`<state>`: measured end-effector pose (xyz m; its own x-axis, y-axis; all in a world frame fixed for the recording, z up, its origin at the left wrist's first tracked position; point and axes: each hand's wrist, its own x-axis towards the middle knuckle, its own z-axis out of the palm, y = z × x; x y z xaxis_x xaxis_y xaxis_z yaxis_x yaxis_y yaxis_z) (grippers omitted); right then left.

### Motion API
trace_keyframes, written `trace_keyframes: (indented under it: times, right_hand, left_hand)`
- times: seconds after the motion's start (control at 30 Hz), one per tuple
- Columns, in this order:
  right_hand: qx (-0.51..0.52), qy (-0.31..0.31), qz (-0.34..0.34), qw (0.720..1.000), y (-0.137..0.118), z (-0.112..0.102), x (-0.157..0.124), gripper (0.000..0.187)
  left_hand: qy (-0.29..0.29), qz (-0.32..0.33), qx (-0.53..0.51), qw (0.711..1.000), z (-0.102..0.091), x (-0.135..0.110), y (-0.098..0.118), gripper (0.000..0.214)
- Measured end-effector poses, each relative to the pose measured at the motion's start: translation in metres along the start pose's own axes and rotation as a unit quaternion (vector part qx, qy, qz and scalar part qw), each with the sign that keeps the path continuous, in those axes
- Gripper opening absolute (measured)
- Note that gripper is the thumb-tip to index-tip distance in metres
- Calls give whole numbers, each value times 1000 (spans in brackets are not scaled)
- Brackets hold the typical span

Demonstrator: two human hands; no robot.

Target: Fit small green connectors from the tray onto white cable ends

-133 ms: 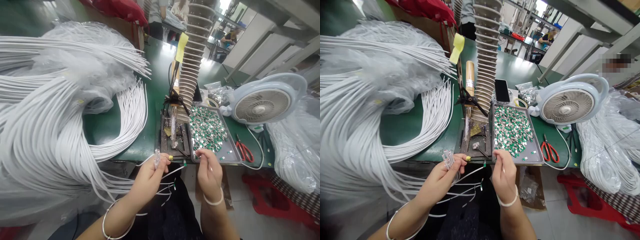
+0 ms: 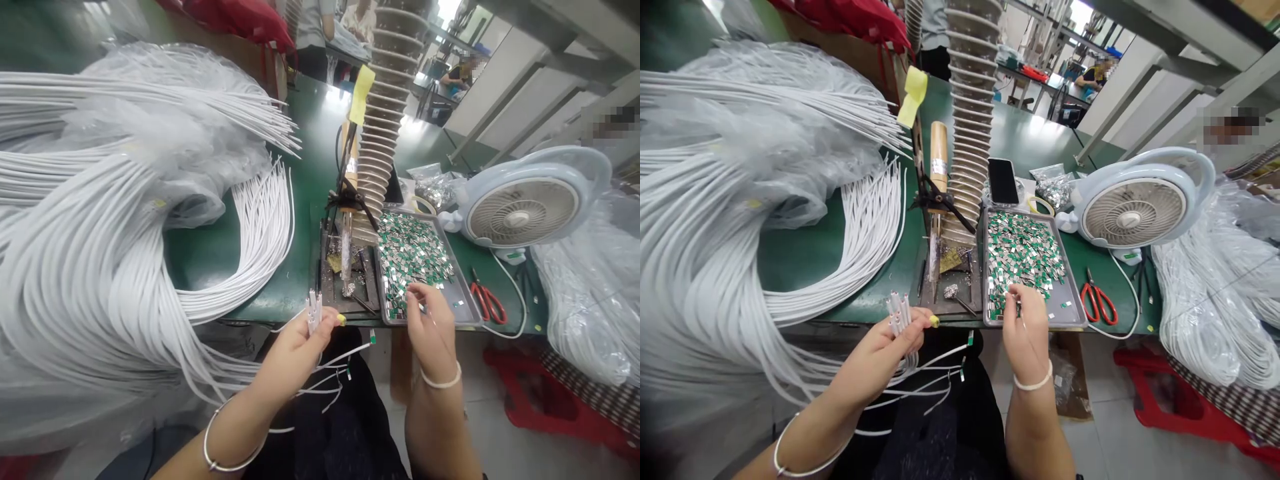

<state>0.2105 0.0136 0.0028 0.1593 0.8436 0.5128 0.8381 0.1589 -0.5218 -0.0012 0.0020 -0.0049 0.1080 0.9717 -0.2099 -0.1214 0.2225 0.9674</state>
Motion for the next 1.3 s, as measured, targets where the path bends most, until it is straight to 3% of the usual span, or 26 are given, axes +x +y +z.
trace_keyframes:
  times: [0.17,0.3,0.47,0.73,1.0,1.3]
  right_hand:
    - [-59,-94,7,994,15,4,8,12]
    - [-56,-98,4,994,14,6,6,13]
    - [-21,-73,-3,997,10,3,5,11]
    - [93,10,2,996,-3,2,-4,7]
    - [221,-27,33,974,-31,11,-21,7]
    - [308,-81,57,946,-52,31,-25,8]
  left_hand:
    - [-63,-48,-104,991,-4,2,-7,16]
    - [-93,-36,-171,980,-4,4,-11,20]
    - [-82,-20,-225,971,1,7,-12,24]
    - [-58,-51,-181,980,3,5,-10,25]
    - [10,-63,-232,971,14,6,-6,30]
    - [-32,-73,-209,975,16,7,-2,31]
